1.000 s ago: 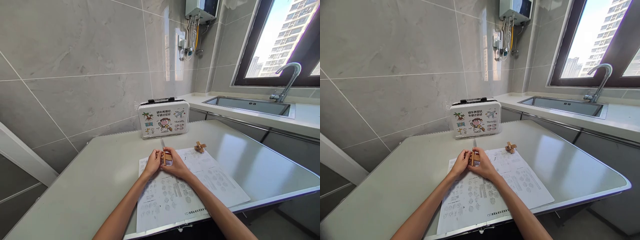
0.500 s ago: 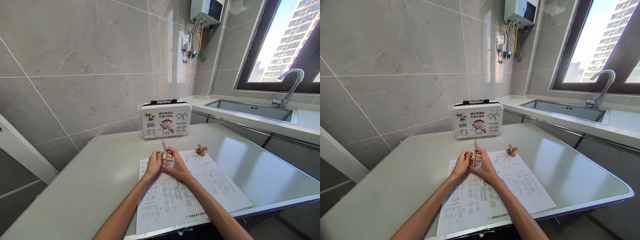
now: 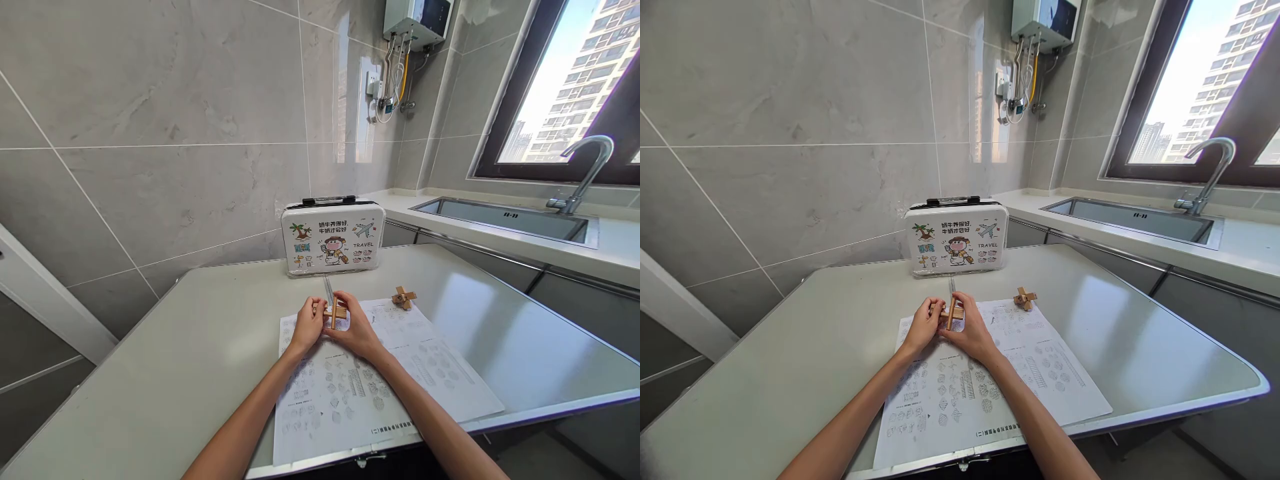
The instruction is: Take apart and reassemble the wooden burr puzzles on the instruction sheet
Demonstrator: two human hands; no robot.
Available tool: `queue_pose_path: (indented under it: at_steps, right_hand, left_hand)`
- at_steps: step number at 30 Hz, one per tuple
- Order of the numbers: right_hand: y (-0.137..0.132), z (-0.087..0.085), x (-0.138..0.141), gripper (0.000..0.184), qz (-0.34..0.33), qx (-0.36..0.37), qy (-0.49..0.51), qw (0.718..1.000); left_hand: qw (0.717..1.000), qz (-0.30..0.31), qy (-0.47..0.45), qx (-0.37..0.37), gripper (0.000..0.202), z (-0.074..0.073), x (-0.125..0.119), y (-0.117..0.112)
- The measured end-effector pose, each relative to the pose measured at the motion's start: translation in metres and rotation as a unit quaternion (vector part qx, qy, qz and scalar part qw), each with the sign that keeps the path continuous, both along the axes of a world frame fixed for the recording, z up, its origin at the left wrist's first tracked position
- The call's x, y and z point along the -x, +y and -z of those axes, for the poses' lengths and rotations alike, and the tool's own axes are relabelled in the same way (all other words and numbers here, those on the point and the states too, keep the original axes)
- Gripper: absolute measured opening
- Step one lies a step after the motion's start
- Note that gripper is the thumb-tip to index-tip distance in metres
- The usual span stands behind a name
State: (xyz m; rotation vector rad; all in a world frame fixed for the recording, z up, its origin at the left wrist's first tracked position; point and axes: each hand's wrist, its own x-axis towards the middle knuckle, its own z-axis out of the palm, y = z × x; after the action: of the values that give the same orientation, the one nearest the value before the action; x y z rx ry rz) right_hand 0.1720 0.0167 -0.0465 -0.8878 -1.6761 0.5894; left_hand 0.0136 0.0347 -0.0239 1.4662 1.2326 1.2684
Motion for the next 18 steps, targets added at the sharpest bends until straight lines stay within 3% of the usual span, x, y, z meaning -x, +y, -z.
queue_pose_path:
  at_steps: [9, 15, 18]
  right_hand:
    - [-0.0019, -0.0012, 0.0003, 0.08, 0.007, 0.014, 0.0, 1.0]
    - [0.0011, 0.0042, 0.0019, 0.1, -0.019, 0.051, 0.032, 0.998]
    - [0.0031, 0.0038, 0.0025, 0.073, 0.003, 0.076, 0.071, 0.995]
  left_hand:
    - [0.999, -0.007, -0.034, 0.018, 0.035, 0.0031, -0.0011, 0.0011]
    - [0.999, -0.011, -0.036, 0.012, 0.036, -0.0017, 0.0006, 0.0001]
    - [0.999, -0.013, -0.048, 0.013, 0.035, -0.0058, 0.0009, -0.0018]
